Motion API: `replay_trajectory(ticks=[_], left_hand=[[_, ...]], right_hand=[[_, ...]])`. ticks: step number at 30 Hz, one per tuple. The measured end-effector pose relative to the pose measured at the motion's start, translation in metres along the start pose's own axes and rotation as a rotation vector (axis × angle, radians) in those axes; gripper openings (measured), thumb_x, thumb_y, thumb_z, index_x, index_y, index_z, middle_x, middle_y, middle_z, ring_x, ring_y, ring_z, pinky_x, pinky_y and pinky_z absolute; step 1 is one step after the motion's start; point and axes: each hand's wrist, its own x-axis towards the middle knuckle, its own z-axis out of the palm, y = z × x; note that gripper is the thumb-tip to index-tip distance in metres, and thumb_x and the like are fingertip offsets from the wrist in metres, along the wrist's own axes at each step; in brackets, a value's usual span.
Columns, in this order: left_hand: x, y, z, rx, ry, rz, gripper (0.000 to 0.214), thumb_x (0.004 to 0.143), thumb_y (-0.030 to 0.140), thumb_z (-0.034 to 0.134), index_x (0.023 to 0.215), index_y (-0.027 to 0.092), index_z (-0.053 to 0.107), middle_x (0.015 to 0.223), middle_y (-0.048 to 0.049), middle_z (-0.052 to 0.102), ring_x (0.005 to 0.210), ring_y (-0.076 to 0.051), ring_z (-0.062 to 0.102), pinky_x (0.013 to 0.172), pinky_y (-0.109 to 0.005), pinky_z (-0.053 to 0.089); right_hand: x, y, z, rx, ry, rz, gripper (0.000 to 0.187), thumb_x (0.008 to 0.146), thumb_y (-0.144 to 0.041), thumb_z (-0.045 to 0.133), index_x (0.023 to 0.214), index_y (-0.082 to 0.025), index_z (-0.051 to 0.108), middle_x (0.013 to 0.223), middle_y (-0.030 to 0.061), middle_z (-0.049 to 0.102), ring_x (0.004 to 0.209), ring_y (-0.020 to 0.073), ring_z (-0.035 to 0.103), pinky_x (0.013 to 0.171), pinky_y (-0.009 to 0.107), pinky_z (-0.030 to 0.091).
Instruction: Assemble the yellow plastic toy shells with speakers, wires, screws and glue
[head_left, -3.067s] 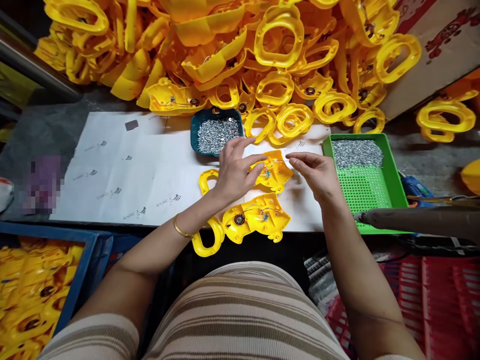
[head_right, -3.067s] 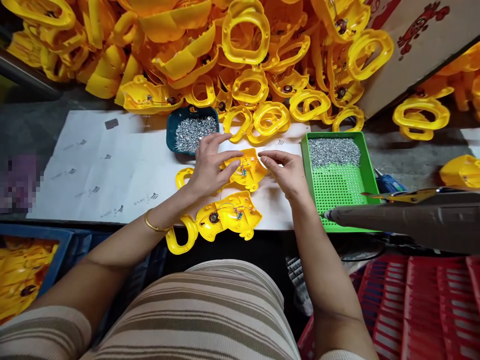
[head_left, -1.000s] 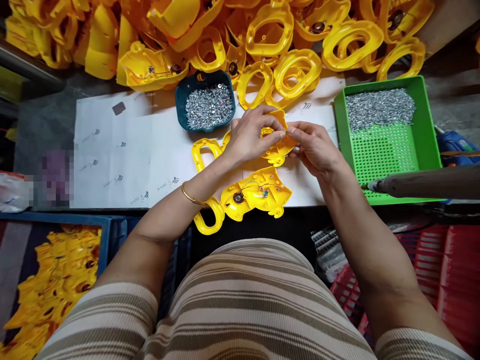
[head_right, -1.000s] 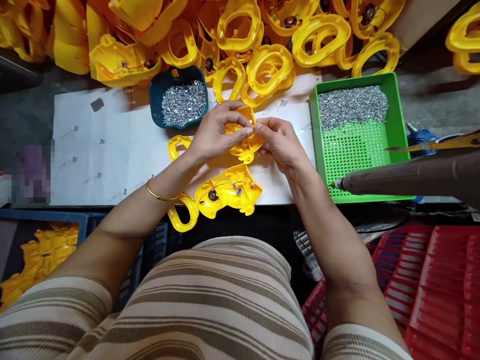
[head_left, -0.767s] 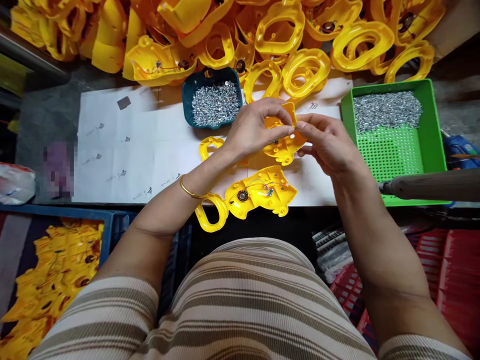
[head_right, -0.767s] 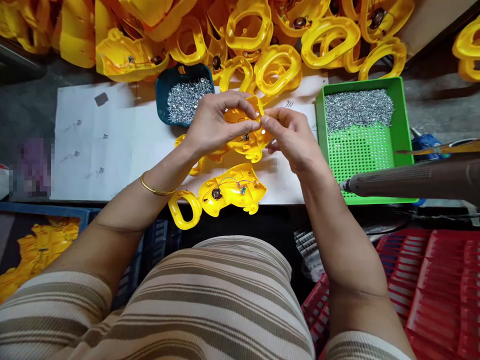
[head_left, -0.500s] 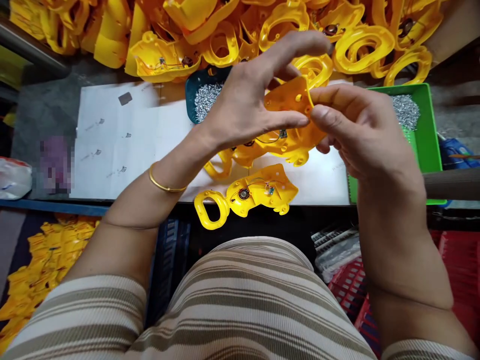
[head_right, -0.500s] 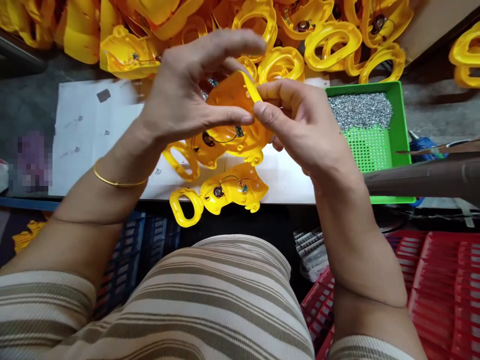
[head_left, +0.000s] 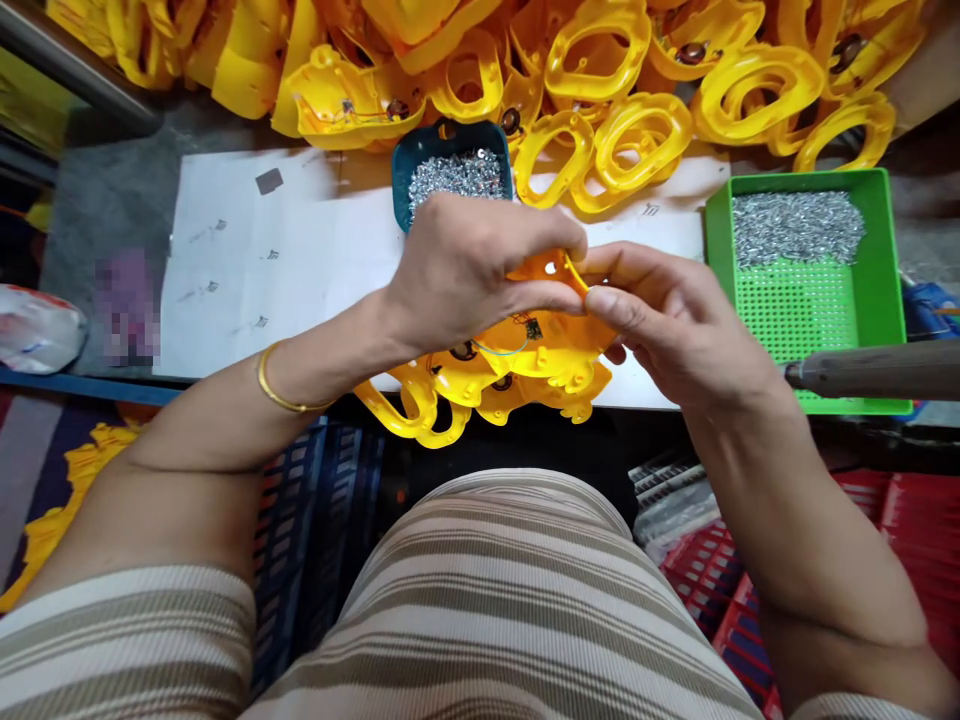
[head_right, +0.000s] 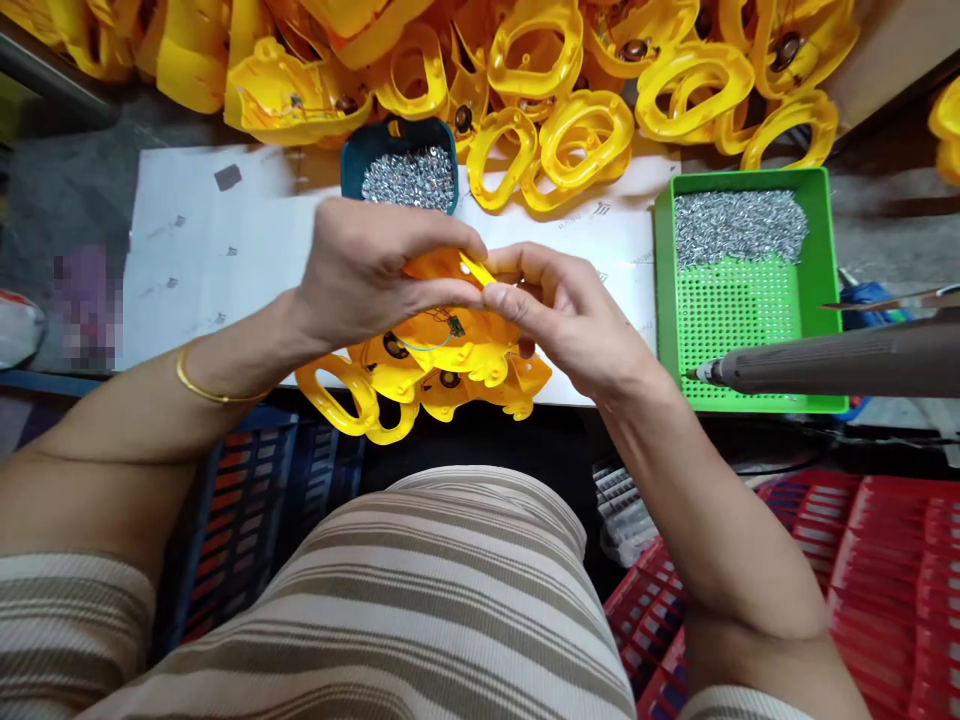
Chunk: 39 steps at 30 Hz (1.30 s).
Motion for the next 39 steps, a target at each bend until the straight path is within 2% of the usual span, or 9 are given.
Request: replay_trajectory(ticks=[6,11,16,19,21,24,30,34,39], left_hand=[[-0.002,-0.011,0.015,-0.053,-0.053,-0.029,0.041,0.084,0.056,0.067,0.108,0.022,0.068,0.103,-0.0025,0.074,0.093,-0.019,0.07,0.08,-0.029,0.051],[0.005,-0.012,-0.011,-0.169,-0.147,-0.07,0.048,0.077,0.058,0.073,0.107,0.021,0.069,0.096,-0.0015,0.074,0.09,-0.02,0.07,0.081,-0.029,0.052],[0.01,-0.007,-0.04,-0.115,-0.094,-0.1,0.04,0.078,0.053,0.074,0.1,0.019,0.073,0.083,0.001,0.072,0.084,-0.018,0.068,0.08,-0.031,0.053],[0.007,-0.008,-0.043,-0.097,-0.054,-0.124,0.039,0.078,0.052,0.075,0.098,0.019,0.075,0.08,0.0027,0.07,0.081,-0.019,0.069,0.08,-0.035,0.054],[0.002,-0.01,-0.035,-0.122,-0.02,-0.136,0.039,0.078,0.051,0.075,0.1,0.019,0.076,0.081,0.0021,0.071,0.08,-0.02,0.069,0.079,-0.035,0.055],[-0.008,-0.009,-0.016,-0.193,-0.021,-0.156,0.042,0.077,0.053,0.076,0.103,0.021,0.076,0.089,-0.0007,0.074,0.086,-0.021,0.07,0.081,-0.033,0.055],[-0.039,-0.011,0.003,-0.241,-0.311,-0.19,0.086,0.07,0.074,0.069,0.139,0.026,0.053,0.134,-0.0075,0.062,0.121,-0.03,0.059,0.103,-0.043,0.047],[-0.087,-0.018,0.019,-0.216,-0.449,-0.298,0.088,0.063,0.075,0.074,0.136,0.03,0.056,0.136,-0.0085,0.06,0.128,-0.034,0.05,0.107,-0.045,0.043],[-0.11,-0.018,0.049,-0.276,-0.511,-0.422,0.069,0.063,0.072,0.076,0.117,0.03,0.068,0.119,-0.0055,0.065,0.111,-0.028,0.06,0.088,-0.031,0.049]], right_hand=[[0.008,0.015,-0.006,0.093,-0.133,0.08,0.04,0.074,-0.048,0.08,0.095,-0.016,0.069,0.081,0.0002,0.065,0.065,0.0073,0.057,0.048,0.016,0.044],[0.015,0.003,0.002,0.058,-0.17,0.025,0.038,0.073,-0.048,0.08,0.089,-0.015,0.069,0.078,-0.0006,0.065,0.064,0.0056,0.057,0.049,0.015,0.044],[0.03,-0.019,0.008,0.026,-0.182,0.003,0.027,0.083,-0.036,0.074,0.092,-0.012,0.068,0.075,-0.0052,0.065,0.059,0.0003,0.051,0.051,0.012,0.04],[0.033,-0.025,0.011,-0.012,-0.181,0.046,0.027,0.09,-0.038,0.062,0.096,-0.012,0.068,0.076,-0.0092,0.067,0.059,-0.0027,0.05,0.055,0.013,0.038],[0.029,-0.021,0.012,-0.018,-0.169,0.054,0.032,0.09,-0.043,0.059,0.095,-0.013,0.068,0.076,-0.0101,0.067,0.061,-0.0029,0.051,0.056,0.014,0.037],[0.018,-0.004,0.012,0.036,-0.136,0.07,0.037,0.077,-0.046,0.075,0.093,-0.013,0.068,0.073,-0.0074,0.065,0.06,0.0,0.053,0.051,0.012,0.038],[-0.007,0.023,-0.014,-0.036,-0.141,0.216,0.053,0.077,-0.052,0.075,0.111,-0.012,0.066,0.084,0.0034,0.068,0.062,0.0087,0.06,0.049,0.018,0.048],[-0.027,0.034,-0.034,-0.193,-0.101,0.27,0.049,0.08,-0.056,0.068,0.106,-0.016,0.068,0.074,0.0022,0.066,0.054,0.0103,0.057,0.048,0.022,0.048],[-0.028,0.059,-0.046,-0.431,0.141,0.087,0.051,0.083,-0.06,0.059,0.117,-0.024,0.067,0.122,0.0114,0.067,0.105,0.0234,0.067,0.086,0.034,0.057]])
